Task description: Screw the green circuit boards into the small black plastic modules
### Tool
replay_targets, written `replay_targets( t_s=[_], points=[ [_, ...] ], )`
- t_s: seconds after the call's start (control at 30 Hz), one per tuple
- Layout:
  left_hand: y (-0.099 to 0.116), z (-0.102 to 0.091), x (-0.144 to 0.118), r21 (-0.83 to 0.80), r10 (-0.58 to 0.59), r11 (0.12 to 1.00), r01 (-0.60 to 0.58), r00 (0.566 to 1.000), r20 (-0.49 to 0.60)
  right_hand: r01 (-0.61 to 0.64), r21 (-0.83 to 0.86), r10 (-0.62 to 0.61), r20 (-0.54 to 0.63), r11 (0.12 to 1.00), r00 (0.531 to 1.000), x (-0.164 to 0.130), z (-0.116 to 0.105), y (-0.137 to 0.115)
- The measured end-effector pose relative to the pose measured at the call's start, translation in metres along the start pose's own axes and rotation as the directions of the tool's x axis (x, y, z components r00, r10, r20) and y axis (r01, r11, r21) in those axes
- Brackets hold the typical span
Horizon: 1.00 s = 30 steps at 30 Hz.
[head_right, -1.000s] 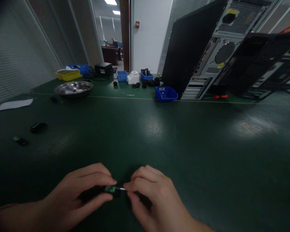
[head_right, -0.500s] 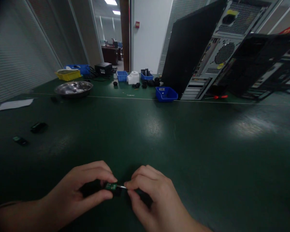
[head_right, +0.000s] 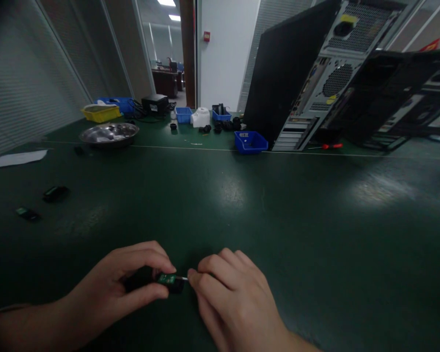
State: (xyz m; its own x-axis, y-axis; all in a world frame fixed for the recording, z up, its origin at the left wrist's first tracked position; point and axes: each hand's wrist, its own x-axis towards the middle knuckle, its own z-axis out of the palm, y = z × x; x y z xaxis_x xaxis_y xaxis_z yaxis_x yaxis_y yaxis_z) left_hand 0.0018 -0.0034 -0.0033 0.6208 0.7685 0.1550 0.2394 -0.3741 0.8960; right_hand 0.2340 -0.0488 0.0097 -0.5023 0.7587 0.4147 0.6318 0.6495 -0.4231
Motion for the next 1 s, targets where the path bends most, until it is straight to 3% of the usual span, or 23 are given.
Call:
replay_targets(
  t_s=[0.33, 0.5, 0.73, 1.0],
  points=[
    [0.001, -0.003, 0.006, -0.049, -0.071, 0.996, 0.072, 0.997, 0.033, 0.054, -0.091, -0.059, -0.052, 0.994, 0.997, -0.003, 0.004, -0.001],
    [0.002, -0.002, 0.003, 0.017, -0.046, 0.999, 0.046, 0.999, 0.003, -0.02, -0.006, 0.02, -0.02, 1.0, 1.0, 0.002, 0.001, -0.006],
    [0.0, 0.003, -0.004, 0.115, 0.137, 0.984, -0.137, 0.991, 0.001, -0.084, 0.164, 0.076, 0.059, 0.983, 0.995, 0.003, -0.002, -0.003],
    [-0.001, 0.003, -0.005, 0.137, 0.129, 0.982, -0.133, 0.991, 0.039, -0.122, 0.268, 0.096, 0.108, 0.956, 0.99, 0.002, 0.0, -0.004]
  ],
)
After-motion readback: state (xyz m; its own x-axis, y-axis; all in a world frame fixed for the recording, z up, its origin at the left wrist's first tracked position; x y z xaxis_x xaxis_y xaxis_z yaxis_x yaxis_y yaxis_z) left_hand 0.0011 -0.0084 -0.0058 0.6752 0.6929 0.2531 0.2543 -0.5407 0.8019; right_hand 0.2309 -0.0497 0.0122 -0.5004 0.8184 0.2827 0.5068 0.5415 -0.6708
